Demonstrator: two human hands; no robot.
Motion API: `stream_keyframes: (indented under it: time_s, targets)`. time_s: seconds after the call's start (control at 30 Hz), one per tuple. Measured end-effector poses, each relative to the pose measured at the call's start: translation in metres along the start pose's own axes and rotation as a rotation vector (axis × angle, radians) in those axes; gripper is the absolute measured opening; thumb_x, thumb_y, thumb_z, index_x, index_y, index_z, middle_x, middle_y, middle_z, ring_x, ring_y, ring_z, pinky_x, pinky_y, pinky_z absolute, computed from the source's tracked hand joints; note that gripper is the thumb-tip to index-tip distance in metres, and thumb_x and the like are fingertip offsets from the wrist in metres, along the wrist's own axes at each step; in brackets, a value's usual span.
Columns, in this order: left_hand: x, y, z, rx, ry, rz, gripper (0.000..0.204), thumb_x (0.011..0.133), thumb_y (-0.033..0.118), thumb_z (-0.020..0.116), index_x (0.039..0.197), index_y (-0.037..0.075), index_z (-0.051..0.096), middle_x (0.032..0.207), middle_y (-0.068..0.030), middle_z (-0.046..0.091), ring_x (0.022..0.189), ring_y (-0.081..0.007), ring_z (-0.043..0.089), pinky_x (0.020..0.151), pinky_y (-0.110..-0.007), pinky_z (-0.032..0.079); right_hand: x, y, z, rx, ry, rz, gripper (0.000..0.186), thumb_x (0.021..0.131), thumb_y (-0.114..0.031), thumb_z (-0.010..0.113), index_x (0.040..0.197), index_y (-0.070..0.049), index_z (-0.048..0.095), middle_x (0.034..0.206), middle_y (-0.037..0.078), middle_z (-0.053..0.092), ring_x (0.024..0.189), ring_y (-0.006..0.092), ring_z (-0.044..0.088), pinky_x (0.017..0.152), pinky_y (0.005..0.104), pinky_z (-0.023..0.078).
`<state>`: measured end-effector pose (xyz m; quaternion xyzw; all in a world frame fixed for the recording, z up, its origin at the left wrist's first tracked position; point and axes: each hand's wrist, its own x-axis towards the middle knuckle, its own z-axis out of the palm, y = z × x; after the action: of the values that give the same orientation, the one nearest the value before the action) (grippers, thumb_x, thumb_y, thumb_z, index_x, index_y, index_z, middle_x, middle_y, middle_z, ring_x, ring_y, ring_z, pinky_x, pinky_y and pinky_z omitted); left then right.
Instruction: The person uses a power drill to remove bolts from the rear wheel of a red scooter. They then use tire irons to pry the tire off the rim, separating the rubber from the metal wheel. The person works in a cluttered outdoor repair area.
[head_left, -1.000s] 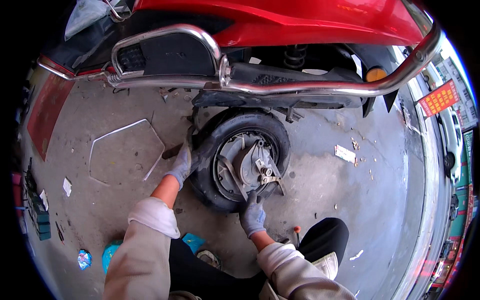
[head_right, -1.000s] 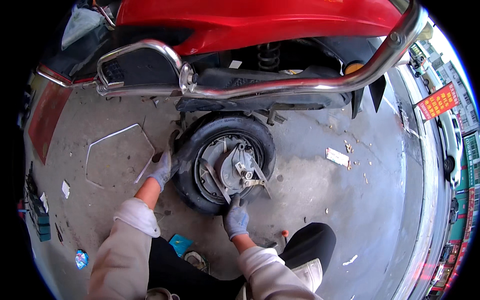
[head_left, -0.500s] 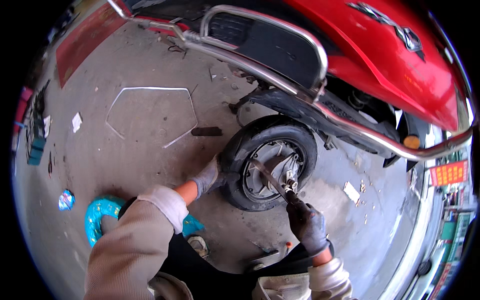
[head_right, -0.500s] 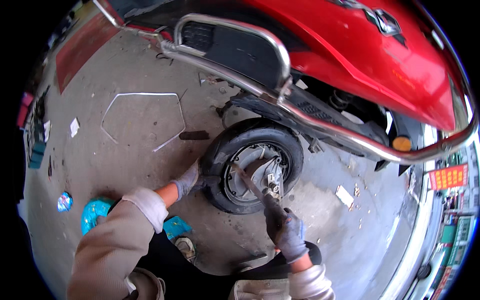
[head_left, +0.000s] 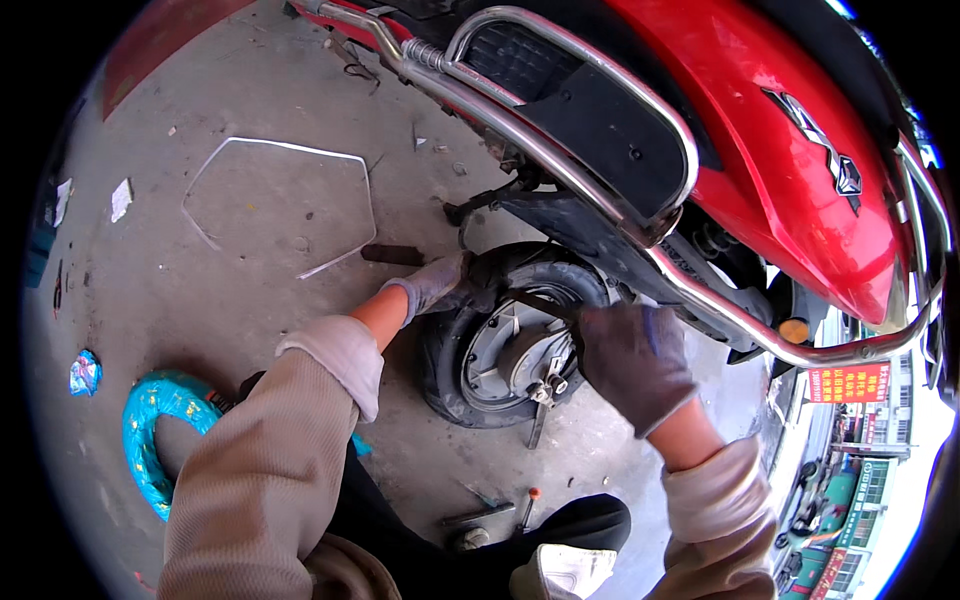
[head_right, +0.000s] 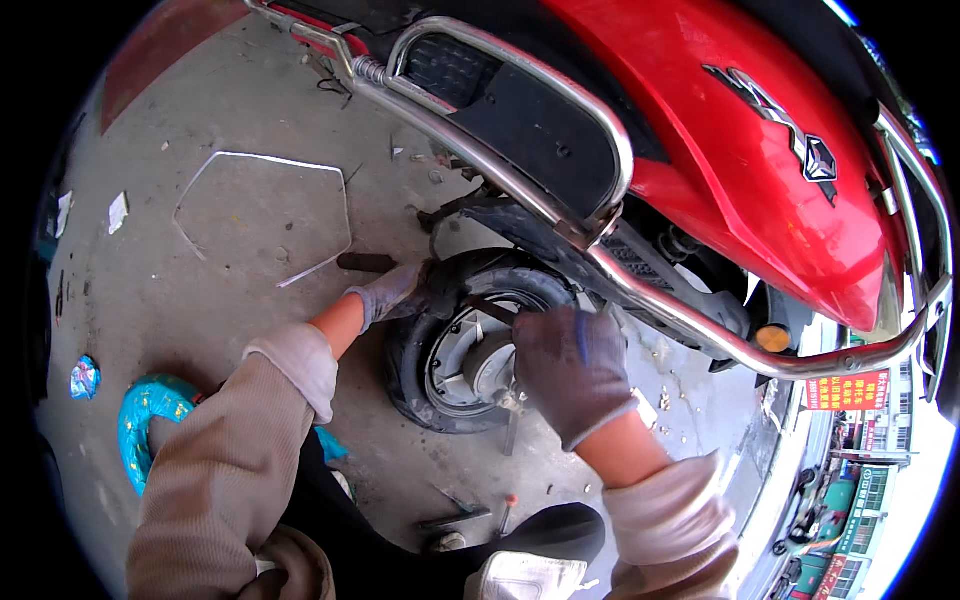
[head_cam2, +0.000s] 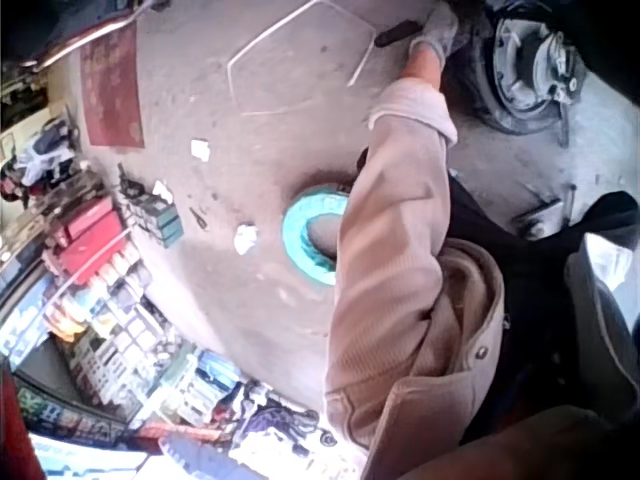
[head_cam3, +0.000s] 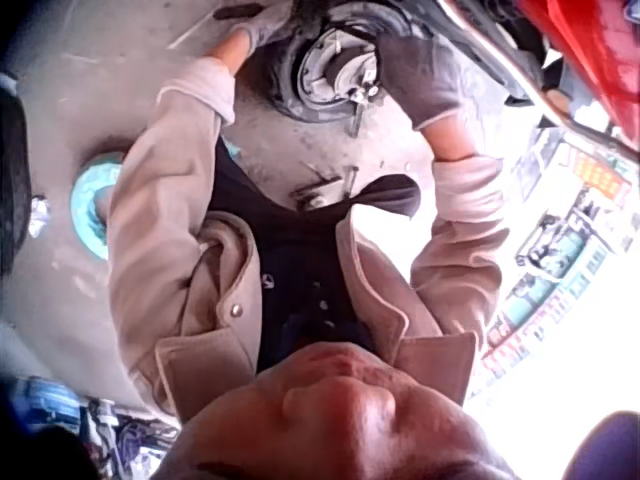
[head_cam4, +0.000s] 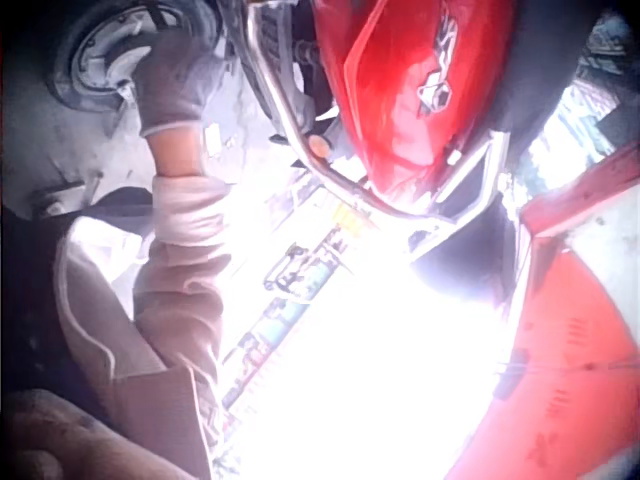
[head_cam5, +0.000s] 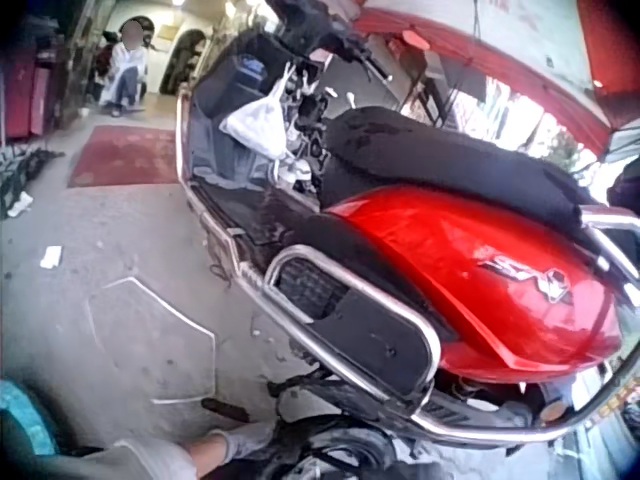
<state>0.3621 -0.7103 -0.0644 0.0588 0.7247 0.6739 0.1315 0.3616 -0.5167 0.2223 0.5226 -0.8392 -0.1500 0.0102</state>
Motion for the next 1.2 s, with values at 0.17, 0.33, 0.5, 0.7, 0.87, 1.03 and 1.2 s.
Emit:
stream_keyframes:
  time_s: [0.17,0.33,0.5,0.7,0.87,1.03,1.2]
  targets:
    - [0.014,-0.011,-0.005,-0.735,0.123,-0.163,0.023,0.091,0.013,0.055,0.112,0.005,0.062,0.102,-0.0036,0.066,0.089,-0.0158,0.059,0.082,-0.033,0.049,-0.057,-0.006,0.067,0.117,-0.129,0.304,0.022,0.090,-0.023,0.052,0.109,-0.017,0.063,0.065,0.016,0.060,0.055,0.0359,0.063,0.046,0.0469,0.048]
    - [0.006,0.024,0.003,-0.760,0.064,-0.117,0.023,0.093,0.014,0.053,0.112,0.004,0.062,0.101,-0.0061,0.067,0.087,-0.0148,0.061,0.082,-0.029,0.049,-0.037,0.011,0.054,0.049,-0.006,0.094,0.024,0.082,-0.013,0.054,0.104,-0.010,0.062,0.070,0.016,0.061,0.057,0.0338,0.063,0.048,0.0455,0.049]
    - [-0.015,0.014,-0.019,-0.650,0.072,-0.120,0.029,0.095,0.019,0.050,0.118,0.005,0.058,0.113,-0.0082,0.062,0.096,-0.0176,0.058,0.090,-0.031,0.046,-0.093,-0.036,0.163,0.298,0.120,0.449,0.035,0.092,-0.019,0.049,0.125,-0.009,0.052,0.074,0.015,0.062,0.057,0.0364,0.061,0.049,0.0468,0.048]
    - [0.008,0.048,0.022,-0.396,0.251,-0.094,0.038,0.097,0.027,0.046,0.129,0.006,0.047,0.128,-0.0089,0.050,0.113,-0.0221,0.047,0.100,-0.033,0.038,-0.119,-0.070,0.282,0.782,0.377,0.889,0.056,0.092,-0.021,0.055,0.140,0.000,0.034,0.112,0.025,0.061,0.093,0.0396,0.062,0.075,0.0461,0.049]
    - [-0.025,0.022,0.028,-0.141,0.410,-0.023,0.048,0.098,0.033,0.043,0.138,0.006,0.038,0.140,-0.0096,0.040,0.127,-0.0259,0.038,0.109,-0.035,0.031,-0.074,-0.151,0.248,0.980,0.350,1.091,0.060,0.096,-0.023,0.050,0.143,0.006,0.026,0.137,0.029,0.044,0.117,0.0412,0.052,0.097,0.0414,0.043]
    - [-0.030,0.069,0.089,-0.479,0.543,-0.197,0.062,0.100,0.046,0.031,0.144,0.002,0.030,0.145,-0.0109,0.038,0.135,-0.0267,0.034,0.114,-0.035,0.027,-0.096,-0.163,0.337,1.228,0.447,1.175,0.052,0.098,-0.021,0.047,0.143,0.001,0.033,0.139,0.016,0.046,0.121,0.0276,0.050,0.102,0.0349,0.038]
    - [-0.085,-0.025,0.070,-0.555,0.465,-0.046,0.059,0.084,0.027,0.050,0.136,0.002,0.040,0.134,-0.0107,0.049,0.124,-0.0218,0.045,0.107,-0.035,0.035,-0.095,-0.129,0.202,1.255,0.542,0.639,0.045,0.095,-0.004,0.049,0.139,0.004,0.037,0.125,0.017,0.056,0.113,0.0164,0.053,0.099,0.0283,0.038]
